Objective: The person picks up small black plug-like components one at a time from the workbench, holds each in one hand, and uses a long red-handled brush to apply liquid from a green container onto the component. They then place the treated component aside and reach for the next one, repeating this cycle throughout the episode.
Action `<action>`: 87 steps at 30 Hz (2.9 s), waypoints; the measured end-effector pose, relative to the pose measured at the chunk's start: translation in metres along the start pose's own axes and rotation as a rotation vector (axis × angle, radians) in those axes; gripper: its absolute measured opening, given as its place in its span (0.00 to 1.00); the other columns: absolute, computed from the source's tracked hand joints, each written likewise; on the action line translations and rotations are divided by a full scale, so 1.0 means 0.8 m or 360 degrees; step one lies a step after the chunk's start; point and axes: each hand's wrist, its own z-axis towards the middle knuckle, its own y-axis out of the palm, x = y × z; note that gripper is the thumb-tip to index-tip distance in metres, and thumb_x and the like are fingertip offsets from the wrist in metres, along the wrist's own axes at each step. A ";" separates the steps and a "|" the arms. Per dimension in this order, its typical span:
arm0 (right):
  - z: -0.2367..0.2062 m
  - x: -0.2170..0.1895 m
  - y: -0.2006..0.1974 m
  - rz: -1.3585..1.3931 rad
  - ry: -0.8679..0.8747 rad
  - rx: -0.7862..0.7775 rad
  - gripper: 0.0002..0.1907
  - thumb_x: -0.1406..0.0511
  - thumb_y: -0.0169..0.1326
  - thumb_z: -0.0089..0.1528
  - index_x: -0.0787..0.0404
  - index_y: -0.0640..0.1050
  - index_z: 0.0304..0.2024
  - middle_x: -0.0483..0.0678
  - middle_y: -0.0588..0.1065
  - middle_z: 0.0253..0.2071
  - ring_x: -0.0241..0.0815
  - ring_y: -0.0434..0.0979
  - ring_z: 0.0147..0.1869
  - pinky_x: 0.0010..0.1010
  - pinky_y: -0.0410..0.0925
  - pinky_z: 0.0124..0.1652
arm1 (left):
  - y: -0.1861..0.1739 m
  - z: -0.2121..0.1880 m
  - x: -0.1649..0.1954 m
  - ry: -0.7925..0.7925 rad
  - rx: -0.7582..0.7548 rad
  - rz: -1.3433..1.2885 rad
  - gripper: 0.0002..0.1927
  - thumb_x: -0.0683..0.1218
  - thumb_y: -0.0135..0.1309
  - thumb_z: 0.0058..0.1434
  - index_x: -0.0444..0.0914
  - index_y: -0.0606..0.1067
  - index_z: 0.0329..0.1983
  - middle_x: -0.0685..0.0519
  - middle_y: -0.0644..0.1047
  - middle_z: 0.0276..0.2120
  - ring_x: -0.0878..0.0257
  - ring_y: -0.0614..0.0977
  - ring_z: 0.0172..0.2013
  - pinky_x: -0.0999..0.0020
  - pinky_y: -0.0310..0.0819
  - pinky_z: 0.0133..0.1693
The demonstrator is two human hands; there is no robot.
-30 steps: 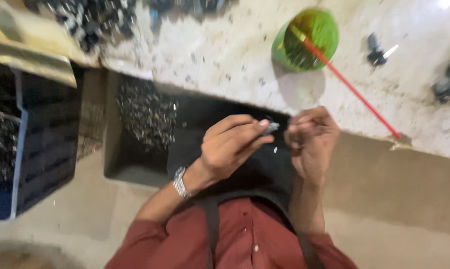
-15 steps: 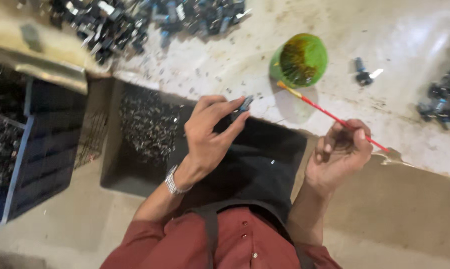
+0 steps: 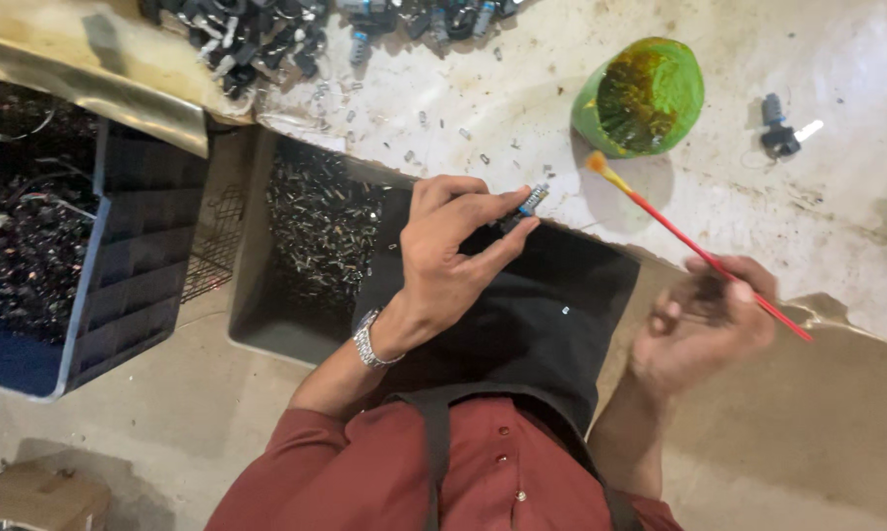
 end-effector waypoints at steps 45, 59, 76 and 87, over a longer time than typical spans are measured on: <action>0.011 0.014 0.080 -0.1796 -0.1242 -0.0819 0.10 0.75 0.65 0.60 0.62 0.83 0.44 0.49 0.78 0.45 0.48 0.81 0.43 0.37 0.73 0.40 | -0.034 0.104 -0.113 0.0422 -0.0359 0.1028 0.24 0.32 0.55 0.59 0.34 0.78 0.60 0.47 0.75 0.57 0.48 0.73 0.58 0.56 0.70 0.59; 0.014 0.020 0.094 -0.1530 -0.0932 -0.0856 0.07 0.75 0.65 0.64 0.64 0.82 0.44 0.52 0.80 0.43 0.46 0.82 0.43 0.32 0.74 0.43 | -0.043 0.079 -0.098 0.0492 -0.0351 0.1088 0.23 0.33 0.56 0.56 0.41 0.80 0.55 0.49 0.72 0.59 0.51 0.71 0.62 0.58 0.70 0.58; -0.009 0.014 0.080 -0.0500 0.0312 -0.0607 0.05 0.75 0.56 0.67 0.66 0.81 0.44 0.53 0.82 0.43 0.29 0.72 0.28 0.17 0.64 0.27 | 0.008 -0.009 -0.011 -0.0334 -0.0054 -0.0876 0.09 0.41 0.41 0.79 0.35 0.71 0.56 0.48 0.73 0.45 0.67 0.72 0.35 0.77 0.70 0.41; -0.020 0.003 0.088 -0.0634 0.0488 -0.0608 0.06 0.73 0.57 0.66 0.70 0.80 0.46 0.45 0.77 0.35 0.28 0.72 0.32 0.16 0.65 0.32 | 0.012 -0.023 0.006 0.0093 -0.0168 -0.0383 0.15 0.42 0.63 0.64 0.37 0.75 0.52 0.49 0.74 0.35 0.57 0.78 0.33 0.64 0.74 0.37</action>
